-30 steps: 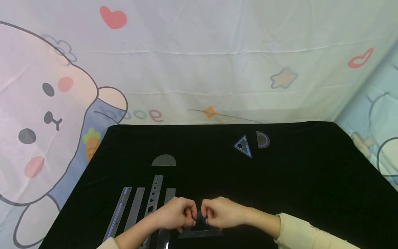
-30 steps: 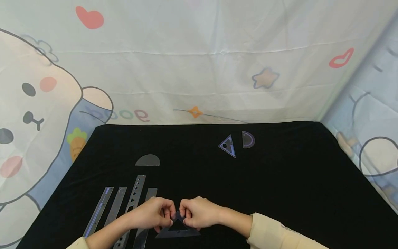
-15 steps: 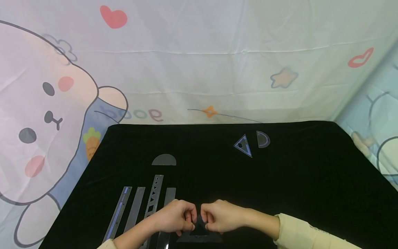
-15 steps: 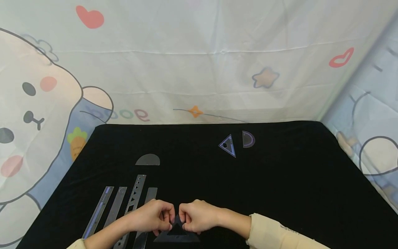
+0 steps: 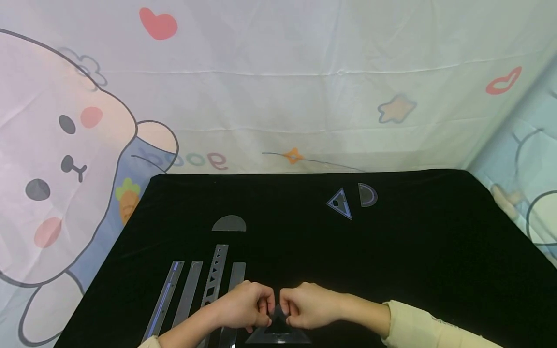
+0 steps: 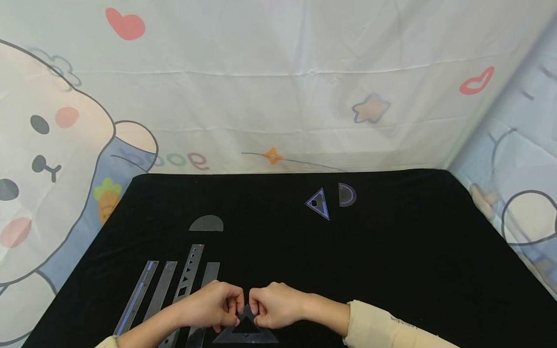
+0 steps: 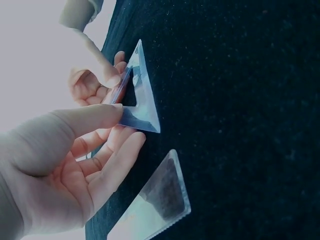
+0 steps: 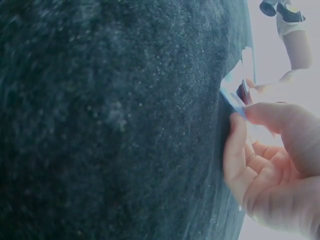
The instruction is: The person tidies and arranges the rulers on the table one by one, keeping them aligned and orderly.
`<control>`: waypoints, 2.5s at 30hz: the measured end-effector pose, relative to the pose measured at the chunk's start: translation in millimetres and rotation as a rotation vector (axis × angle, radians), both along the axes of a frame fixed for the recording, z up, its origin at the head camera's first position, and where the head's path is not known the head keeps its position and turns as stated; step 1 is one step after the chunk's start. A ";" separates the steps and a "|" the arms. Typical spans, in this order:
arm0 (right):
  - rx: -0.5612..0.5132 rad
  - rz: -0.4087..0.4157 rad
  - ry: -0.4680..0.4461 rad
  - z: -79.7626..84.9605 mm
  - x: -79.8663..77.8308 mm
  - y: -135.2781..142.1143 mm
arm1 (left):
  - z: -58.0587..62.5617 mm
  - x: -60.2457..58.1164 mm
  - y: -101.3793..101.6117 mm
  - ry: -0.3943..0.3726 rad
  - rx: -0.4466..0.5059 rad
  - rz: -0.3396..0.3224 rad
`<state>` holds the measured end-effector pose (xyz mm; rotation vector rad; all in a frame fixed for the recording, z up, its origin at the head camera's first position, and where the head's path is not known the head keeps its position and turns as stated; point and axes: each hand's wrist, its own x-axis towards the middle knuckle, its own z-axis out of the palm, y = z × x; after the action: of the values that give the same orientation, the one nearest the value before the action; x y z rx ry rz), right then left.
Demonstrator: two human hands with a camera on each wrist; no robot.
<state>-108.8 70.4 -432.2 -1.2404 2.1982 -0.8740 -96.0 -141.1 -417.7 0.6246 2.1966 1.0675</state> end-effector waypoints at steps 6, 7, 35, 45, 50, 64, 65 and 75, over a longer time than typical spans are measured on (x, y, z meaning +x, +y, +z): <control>0.025 -0.002 0.009 0.8 2.3 -1.8 | 0.2 1.3 0.4 0.017 -0.017 -0.009; 0.027 0.000 0.013 0.9 2.6 -1.8 | 0.0 1.4 0.4 0.021 -0.021 -0.011; 0.098 -0.013 0.196 2.2 6.8 -7.3 | 0.2 4.9 1.8 0.157 -0.146 -0.035; 0.122 -0.019 0.202 1.0 6.7 -8.7 | 0.4 5.8 2.6 0.201 -0.160 -0.049; 0.139 -0.020 0.200 2.1 6.8 -9.0 | -1.0 6.2 2.7 0.230 -0.167 -0.056; 0.141 -0.038 0.186 2.9 8.0 -8.9 | -2.2 7.0 3.0 0.250 -0.173 -0.054; 0.139 -0.036 0.187 2.9 7.8 -8.8 | -1.9 7.1 3.1 0.245 -0.171 -0.054; 0.058 -0.031 0.093 -1.0 2.6 -4.0 | 2.2 2.9 1.7 0.298 -0.144 -0.058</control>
<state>-106.2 66.4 -433.2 -1.2459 2.3046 -0.7729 -93.1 -139.4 -415.5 0.8202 2.4657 0.8203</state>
